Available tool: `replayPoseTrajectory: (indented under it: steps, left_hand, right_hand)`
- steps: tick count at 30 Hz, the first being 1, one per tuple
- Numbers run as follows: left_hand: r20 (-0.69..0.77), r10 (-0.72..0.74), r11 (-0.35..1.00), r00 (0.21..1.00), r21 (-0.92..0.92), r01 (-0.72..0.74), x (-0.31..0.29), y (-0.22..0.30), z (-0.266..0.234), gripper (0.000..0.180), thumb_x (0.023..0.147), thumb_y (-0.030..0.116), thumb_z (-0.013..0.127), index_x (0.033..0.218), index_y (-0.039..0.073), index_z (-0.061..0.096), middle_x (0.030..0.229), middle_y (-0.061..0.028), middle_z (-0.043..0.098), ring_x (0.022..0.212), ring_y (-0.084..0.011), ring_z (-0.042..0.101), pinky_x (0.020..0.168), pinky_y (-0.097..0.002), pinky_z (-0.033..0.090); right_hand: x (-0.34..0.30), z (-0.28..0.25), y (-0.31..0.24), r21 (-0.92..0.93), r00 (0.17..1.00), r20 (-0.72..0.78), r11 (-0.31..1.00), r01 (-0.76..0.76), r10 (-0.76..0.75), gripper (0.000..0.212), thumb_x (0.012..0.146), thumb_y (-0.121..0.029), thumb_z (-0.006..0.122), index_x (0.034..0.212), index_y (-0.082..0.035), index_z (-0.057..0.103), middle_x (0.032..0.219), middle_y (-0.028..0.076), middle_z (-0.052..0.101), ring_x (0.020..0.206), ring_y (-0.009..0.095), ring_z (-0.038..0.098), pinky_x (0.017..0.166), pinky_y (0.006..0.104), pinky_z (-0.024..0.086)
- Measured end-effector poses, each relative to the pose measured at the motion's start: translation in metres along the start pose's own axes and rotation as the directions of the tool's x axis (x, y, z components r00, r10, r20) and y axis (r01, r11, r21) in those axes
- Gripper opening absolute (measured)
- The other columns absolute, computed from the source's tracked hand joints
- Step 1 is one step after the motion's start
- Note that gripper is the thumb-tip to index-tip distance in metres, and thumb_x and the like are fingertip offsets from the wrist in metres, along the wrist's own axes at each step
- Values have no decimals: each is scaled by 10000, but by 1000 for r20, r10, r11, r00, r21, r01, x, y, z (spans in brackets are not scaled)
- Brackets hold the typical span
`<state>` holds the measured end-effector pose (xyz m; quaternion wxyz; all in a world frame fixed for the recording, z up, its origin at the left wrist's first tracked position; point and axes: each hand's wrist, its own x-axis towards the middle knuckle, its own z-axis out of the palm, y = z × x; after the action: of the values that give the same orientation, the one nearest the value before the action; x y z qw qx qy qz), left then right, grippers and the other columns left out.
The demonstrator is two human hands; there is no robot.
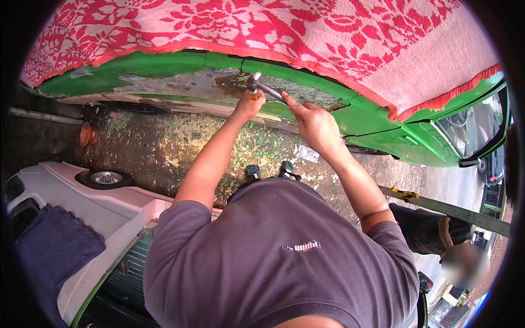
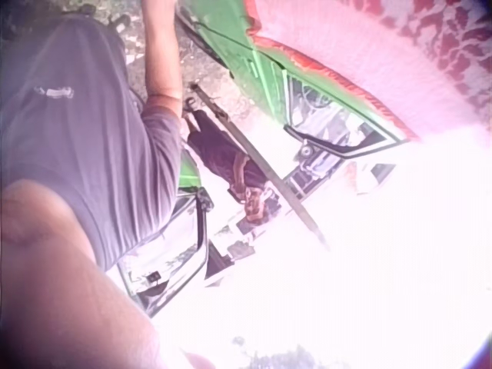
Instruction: The person uses a hammer and a small orange-handled tool to repeatedly tap and work on a green car panel. The person holds the tool against the panel and strikes it with the hammer, moving slightly along the panel's edge throughout the clip.
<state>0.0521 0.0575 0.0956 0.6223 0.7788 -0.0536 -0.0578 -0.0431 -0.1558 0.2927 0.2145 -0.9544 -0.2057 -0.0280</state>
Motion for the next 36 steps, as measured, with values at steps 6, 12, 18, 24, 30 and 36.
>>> replayPoseTrajectory:
  steps: [6,12,18,24,30,36]
  left_hand:
    - [62,-31,998,998,47,28,2,-8,-9,156,847,144,571,737,39,609,686,-44,626,685,-138,593,642,-328,467]
    - [4,16,996,1000,-87,-16,7,-5,0,133,832,114,560,725,39,582,667,-18,589,643,-118,548,614,-307,442]
    - [85,37,997,996,-68,-31,-1,-14,-22,129,836,90,560,721,37,586,694,-16,589,674,-110,547,628,-298,442]
    - [-36,123,987,992,-98,-126,-36,-7,-11,76,805,44,539,735,18,548,693,-21,549,678,-116,511,645,-288,425]
    - [-37,106,990,994,-90,-109,-42,-12,-13,66,798,53,571,746,25,542,703,-20,533,682,-125,503,644,-287,420]
    - [-2,307,952,952,0,-307,-54,7,-15,92,818,46,575,742,15,532,687,-31,531,660,-121,505,620,-293,419]
  right_hand:
    - [2,-1,-2,278,974,-224,957,78,-15,483,927,-137,570,1369,-330,555,718,123,593,673,336,646,623,455,519]
    - [3,11,5,168,998,-42,985,-34,42,469,934,-136,586,1374,-294,554,818,160,650,748,349,663,664,440,515]
    - [0,-15,-4,356,986,-85,929,-106,145,388,948,-80,603,1334,-122,592,1043,225,681,910,254,716,791,313,518]
    - [-14,-4,17,405,973,-139,907,-115,185,410,948,-133,601,1351,-207,579,954,205,666,799,285,662,733,361,505]
    - [-18,-5,21,442,972,-96,884,-153,216,420,946,-162,607,1358,-237,575,878,207,666,682,329,636,692,380,504]
    - [-15,-13,20,454,954,-29,854,-253,298,387,956,-150,601,1339,-205,592,1001,201,684,757,274,687,747,356,519]
